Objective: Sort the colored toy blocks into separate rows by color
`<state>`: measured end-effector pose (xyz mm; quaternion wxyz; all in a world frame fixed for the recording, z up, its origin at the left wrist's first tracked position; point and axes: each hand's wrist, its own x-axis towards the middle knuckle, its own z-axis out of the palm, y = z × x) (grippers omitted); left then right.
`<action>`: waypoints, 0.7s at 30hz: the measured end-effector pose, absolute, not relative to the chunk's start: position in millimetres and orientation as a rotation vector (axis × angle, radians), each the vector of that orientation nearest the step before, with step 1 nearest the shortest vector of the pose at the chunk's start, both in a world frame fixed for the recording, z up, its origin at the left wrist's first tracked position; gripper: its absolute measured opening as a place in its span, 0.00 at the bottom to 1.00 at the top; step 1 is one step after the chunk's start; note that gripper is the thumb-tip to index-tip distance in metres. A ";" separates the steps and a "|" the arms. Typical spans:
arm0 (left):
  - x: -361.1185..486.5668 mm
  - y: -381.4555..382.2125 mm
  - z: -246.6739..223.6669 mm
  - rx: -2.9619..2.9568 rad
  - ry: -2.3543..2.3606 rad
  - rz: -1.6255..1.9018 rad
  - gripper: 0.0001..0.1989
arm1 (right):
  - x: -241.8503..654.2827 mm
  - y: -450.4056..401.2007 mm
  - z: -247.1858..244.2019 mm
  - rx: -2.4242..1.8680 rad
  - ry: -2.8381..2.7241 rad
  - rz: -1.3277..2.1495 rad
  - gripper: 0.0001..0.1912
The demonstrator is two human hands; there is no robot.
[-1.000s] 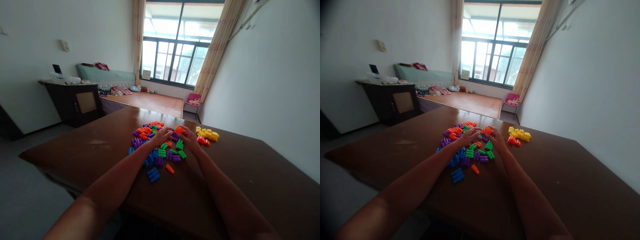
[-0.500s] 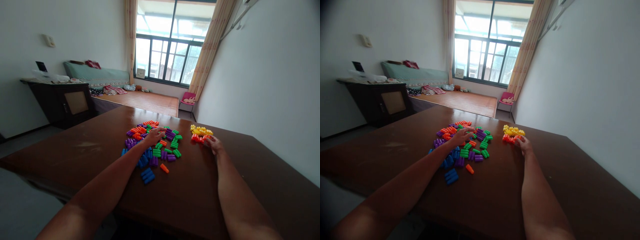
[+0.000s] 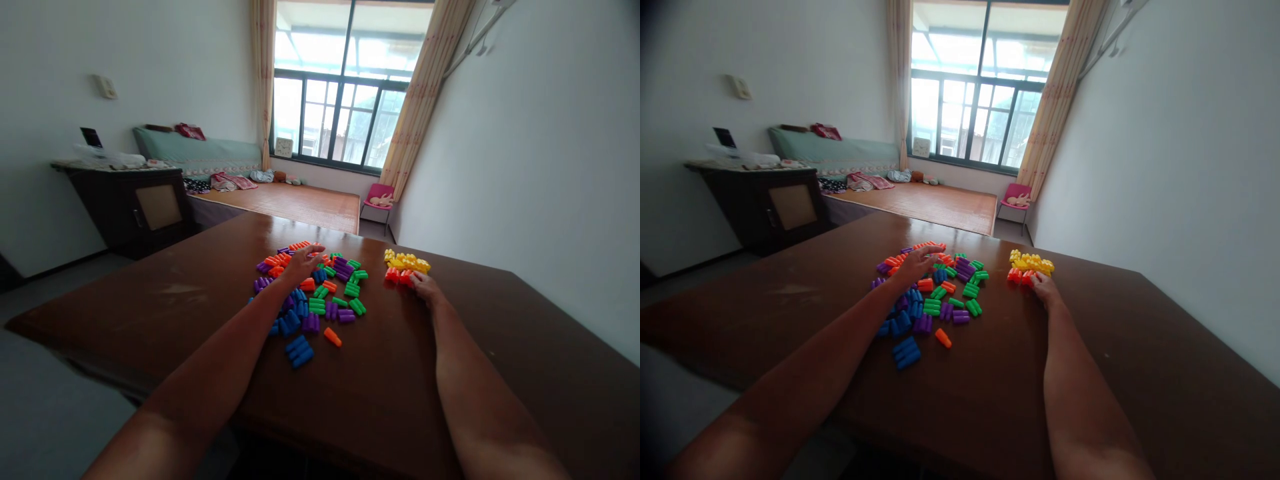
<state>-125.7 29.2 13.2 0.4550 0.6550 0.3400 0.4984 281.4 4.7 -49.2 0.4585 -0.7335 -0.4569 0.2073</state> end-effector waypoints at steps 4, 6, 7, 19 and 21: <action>-143.5 40.7 23.7 1.500 0.919 1.370 0.20 | 277.0 2.7 -47.3 -1.791 -0.979 0.518 0.31; -155.2 45.6 30.2 1.410 0.972 1.491 0.18 | 275.7 1.8 -46.5 -1.757 -0.956 0.502 0.31; -161.4 48.0 33.1 1.366 0.998 1.549 0.16 | 276.2 1.7 -46.4 -1.756 -0.967 0.476 0.29; -226.4 75.3 19.1 1.483 1.405 1.684 0.12 | 300.2 22.8 -68.3 -1.829 -0.963 0.305 0.25; -226.9 77.0 12.0 1.713 1.501 1.479 0.11 | 300.5 19.7 -64.4 -1.788 -1.026 0.195 0.26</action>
